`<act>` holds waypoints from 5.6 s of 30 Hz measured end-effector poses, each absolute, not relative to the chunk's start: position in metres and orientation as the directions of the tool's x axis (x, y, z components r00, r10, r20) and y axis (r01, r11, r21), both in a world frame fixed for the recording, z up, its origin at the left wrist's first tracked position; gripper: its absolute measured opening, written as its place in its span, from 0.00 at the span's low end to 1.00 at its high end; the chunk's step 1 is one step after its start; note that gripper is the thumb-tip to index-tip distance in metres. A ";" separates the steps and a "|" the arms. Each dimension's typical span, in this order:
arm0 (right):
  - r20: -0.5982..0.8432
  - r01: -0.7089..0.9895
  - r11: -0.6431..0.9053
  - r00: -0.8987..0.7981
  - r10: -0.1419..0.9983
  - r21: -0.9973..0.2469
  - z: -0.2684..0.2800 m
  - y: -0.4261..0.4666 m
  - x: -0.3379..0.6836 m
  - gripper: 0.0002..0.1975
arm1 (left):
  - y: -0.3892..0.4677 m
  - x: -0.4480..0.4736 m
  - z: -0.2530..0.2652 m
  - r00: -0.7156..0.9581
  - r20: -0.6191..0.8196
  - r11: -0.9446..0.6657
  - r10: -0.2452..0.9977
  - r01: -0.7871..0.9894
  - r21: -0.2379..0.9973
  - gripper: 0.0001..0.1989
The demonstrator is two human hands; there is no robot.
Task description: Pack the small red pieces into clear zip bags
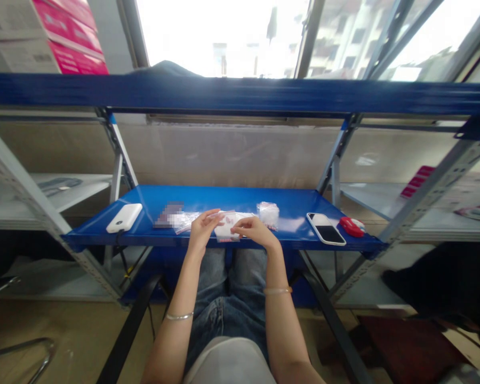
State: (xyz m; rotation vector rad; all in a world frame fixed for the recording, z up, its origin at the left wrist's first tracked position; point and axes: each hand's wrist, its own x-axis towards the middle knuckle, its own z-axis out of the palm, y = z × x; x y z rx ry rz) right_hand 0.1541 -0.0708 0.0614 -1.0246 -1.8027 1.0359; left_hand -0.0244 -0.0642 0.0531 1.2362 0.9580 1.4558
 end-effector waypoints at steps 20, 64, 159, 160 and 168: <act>0.218 0.407 -0.009 0.508 0.833 -0.913 -0.002 -0.045 0.257 0.16 | -0.085 0.061 -0.002 0.521 0.467 -0.695 0.715 0.457 0.555 0.22; 0.402 0.705 0.059 0.332 0.853 -0.707 0.023 -0.043 0.193 0.19 | -0.030 -0.079 -0.007 -0.685 0.407 0.300 0.604 0.668 0.681 0.13; 0.279 -0.070 0.272 -0.114 0.954 -0.960 0.070 -0.075 0.108 0.18 | -0.074 -0.023 0.057 -0.070 0.517 -0.509 0.853 0.103 0.855 0.11; 0.272 -0.072 0.265 -0.116 0.955 -0.962 0.070 -0.075 0.108 0.17 | -0.075 -0.022 0.058 -0.076 0.530 -0.520 0.845 0.121 0.846 0.10; 0.213 -0.088 0.204 -0.111 0.971 -0.975 0.067 -0.071 0.108 0.10 | -0.076 -0.021 0.056 -0.081 0.593 -0.560 0.801 0.246 0.791 0.10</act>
